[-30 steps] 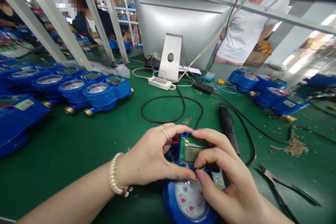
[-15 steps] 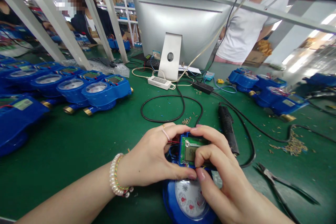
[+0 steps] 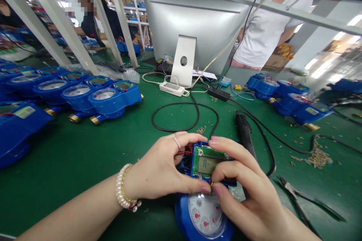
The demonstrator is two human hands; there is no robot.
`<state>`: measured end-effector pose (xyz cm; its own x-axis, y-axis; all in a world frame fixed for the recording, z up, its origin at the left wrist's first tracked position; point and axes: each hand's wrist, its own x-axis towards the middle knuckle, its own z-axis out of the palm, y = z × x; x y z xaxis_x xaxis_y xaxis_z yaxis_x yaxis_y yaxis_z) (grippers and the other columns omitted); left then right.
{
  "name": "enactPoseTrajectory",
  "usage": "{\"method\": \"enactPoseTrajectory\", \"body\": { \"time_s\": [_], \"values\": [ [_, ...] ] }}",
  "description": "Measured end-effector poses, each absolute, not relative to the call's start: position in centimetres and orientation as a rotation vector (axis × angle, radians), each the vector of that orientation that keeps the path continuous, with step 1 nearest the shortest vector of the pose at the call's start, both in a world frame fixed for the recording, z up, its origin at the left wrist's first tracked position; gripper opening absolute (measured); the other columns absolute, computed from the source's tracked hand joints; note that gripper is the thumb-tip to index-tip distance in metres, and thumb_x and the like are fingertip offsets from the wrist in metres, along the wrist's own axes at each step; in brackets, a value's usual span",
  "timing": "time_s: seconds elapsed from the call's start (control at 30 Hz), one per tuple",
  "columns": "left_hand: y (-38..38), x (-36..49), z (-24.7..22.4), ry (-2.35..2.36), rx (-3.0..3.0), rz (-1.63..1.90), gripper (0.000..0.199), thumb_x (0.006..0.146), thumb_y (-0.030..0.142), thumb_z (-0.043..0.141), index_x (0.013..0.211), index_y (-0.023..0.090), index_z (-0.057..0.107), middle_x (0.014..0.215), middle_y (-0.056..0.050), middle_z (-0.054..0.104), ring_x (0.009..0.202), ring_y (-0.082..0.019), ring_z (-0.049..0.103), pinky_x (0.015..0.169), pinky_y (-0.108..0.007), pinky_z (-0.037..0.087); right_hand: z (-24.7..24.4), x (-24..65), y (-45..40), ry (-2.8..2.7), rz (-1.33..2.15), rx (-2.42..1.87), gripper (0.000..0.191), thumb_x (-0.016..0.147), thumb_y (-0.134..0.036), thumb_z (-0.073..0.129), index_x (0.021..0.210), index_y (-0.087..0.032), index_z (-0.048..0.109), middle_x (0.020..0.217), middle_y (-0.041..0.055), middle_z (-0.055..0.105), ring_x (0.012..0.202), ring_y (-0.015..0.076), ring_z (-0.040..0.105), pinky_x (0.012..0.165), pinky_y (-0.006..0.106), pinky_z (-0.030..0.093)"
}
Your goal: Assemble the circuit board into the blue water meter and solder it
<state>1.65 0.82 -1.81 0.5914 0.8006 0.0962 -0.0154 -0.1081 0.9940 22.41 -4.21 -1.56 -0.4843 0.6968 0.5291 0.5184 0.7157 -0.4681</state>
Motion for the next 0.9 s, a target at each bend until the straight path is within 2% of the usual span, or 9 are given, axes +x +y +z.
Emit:
{"method": "enactPoseTrajectory", "body": {
  "time_s": [0.17, 0.33, 0.67, 0.8, 0.9],
  "values": [
    [0.8, 1.43, -1.83, 0.634, 1.415, 0.745, 0.065, 0.061, 0.012, 0.086, 0.116, 0.031, 0.057, 0.112, 0.007, 0.066, 0.103, -0.01, 0.065, 0.089, -0.015, 0.05, -1.54, 22.41, -3.96, -2.181, 0.255, -0.863, 0.018, 0.081, -0.007, 0.056, 0.093, -0.019, 0.058, 0.134, 0.0049, 0.044, 0.128, 0.0179, 0.042, 0.111, 0.03, 0.035],
    [0.8, 1.45, -1.74, 0.604, 1.371, 0.719, 0.064, 0.062, 0.009, 0.085, 0.116, 0.028, 0.056, 0.107, 0.007, 0.07, 0.102, -0.011, 0.066, 0.09, -0.016, 0.051, -1.47, 22.45, -4.08, -2.144, 0.208, -0.852, 0.019, 0.08, -0.006, 0.058, 0.092, -0.02, 0.063, 0.131, 0.0043, 0.049, 0.124, 0.02, 0.048, 0.108, 0.033, 0.04],
    [1.06, 1.25, -1.83, 0.627, 1.475, 0.712, 0.062, 0.064, 0.014, 0.084, 0.118, 0.027, 0.056, 0.108, 0.006, 0.068, 0.101, -0.012, 0.066, 0.088, -0.016, 0.052, -1.63, 22.4, -3.78, -2.147, 0.16, -0.783, 0.019, 0.082, -0.004, 0.058, 0.095, -0.016, 0.065, 0.132, 0.0055, 0.046, 0.126, 0.0189, 0.045, 0.111, 0.03, 0.037],
    [0.99, 1.22, -1.93, 0.686, 1.602, 0.748, 0.061, 0.065, 0.017, 0.083, 0.118, 0.028, 0.057, 0.11, 0.004, 0.064, 0.097, -0.013, 0.066, 0.081, -0.015, 0.054, -1.59, 22.36, -3.96, -2.151, 0.188, -0.83, 0.018, 0.082, -0.006, 0.059, 0.096, -0.017, 0.064, 0.135, 0.0047, 0.044, 0.126, 0.0156, 0.044, 0.11, 0.025, 0.036],
    [1.0, 1.34, -1.89, 0.681, 1.602, 0.752, 0.06, 0.065, 0.016, 0.082, 0.118, 0.029, 0.057, 0.112, 0.004, 0.063, 0.098, -0.013, 0.066, 0.082, -0.015, 0.053, -1.65, 22.29, -4.04, -2.116, 0.225, -0.863, 0.016, 0.08, -0.007, 0.061, 0.093, -0.017, 0.062, 0.135, 0.0052, 0.044, 0.125, 0.0141, 0.045, 0.107, 0.02, 0.038]
  ]
}}
